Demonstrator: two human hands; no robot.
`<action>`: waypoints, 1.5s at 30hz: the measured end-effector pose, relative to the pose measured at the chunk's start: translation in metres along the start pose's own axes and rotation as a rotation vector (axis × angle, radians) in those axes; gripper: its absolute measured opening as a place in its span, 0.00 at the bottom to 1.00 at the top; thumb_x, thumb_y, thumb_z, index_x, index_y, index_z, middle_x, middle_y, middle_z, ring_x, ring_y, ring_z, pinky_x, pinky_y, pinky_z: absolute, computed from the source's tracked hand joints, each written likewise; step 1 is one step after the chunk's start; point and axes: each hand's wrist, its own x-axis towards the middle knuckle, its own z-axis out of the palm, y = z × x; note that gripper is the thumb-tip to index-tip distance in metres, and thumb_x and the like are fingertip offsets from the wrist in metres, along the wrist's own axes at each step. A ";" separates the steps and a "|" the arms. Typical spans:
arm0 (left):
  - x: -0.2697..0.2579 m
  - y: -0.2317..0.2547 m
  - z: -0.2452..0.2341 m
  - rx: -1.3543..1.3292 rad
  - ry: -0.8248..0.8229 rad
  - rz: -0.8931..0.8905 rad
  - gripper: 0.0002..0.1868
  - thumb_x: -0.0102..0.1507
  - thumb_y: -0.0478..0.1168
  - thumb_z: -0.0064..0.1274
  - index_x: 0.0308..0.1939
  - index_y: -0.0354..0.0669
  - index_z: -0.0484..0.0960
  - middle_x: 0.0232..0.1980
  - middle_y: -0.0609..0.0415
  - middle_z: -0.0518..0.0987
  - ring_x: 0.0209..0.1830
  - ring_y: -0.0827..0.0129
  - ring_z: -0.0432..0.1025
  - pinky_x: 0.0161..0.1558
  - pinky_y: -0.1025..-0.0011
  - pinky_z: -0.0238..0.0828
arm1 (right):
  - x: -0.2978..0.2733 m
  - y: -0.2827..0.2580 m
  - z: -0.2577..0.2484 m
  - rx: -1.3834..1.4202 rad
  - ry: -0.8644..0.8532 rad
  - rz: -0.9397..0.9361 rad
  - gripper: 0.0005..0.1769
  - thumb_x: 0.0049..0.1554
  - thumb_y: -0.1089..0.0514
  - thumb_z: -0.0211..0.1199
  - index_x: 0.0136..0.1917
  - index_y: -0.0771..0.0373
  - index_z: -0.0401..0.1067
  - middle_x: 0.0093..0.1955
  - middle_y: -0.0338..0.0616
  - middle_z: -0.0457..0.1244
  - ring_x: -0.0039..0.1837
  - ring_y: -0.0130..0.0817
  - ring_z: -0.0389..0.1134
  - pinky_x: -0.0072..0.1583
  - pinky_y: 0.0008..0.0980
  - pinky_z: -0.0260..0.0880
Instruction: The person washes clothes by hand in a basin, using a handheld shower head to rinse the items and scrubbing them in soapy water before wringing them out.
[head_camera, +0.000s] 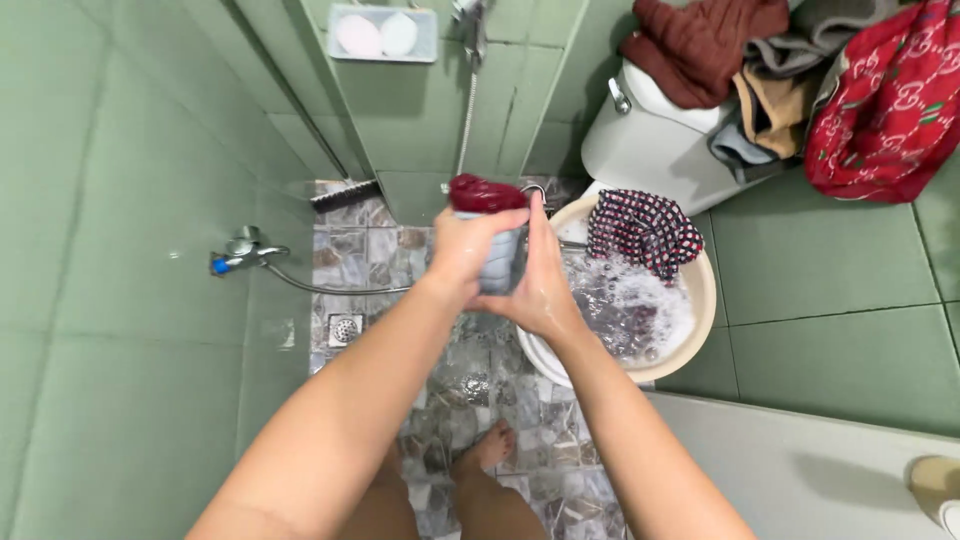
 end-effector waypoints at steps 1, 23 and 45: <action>-0.015 0.013 0.008 -0.016 -0.015 0.059 0.20 0.46 0.35 0.68 0.42 0.37 0.85 0.39 0.50 0.86 0.32 0.66 0.81 0.35 0.67 0.79 | 0.002 -0.013 0.011 0.015 0.043 -0.048 0.80 0.38 0.49 0.83 0.83 0.67 0.28 0.83 0.67 0.39 0.83 0.56 0.46 0.78 0.47 0.49; 0.067 0.163 -0.147 0.105 -0.827 -0.092 0.53 0.62 0.77 0.41 0.75 0.37 0.70 0.71 0.48 0.75 0.71 0.59 0.67 0.70 0.61 0.58 | 0.120 -0.164 0.044 1.266 0.127 0.352 0.28 0.53 0.55 0.71 0.62 0.72 0.69 0.52 0.53 0.69 0.54 0.45 0.72 0.58 0.45 0.75; 0.083 0.020 -0.120 0.526 -0.614 -0.077 0.45 0.46 0.47 0.71 0.65 0.37 0.72 0.57 0.48 0.82 0.56 0.63 0.77 0.59 0.66 0.73 | 0.117 0.035 0.101 0.075 0.287 0.703 0.36 0.42 0.52 0.77 0.56 0.70 0.64 0.52 0.57 0.69 0.54 0.48 0.73 0.57 0.40 0.72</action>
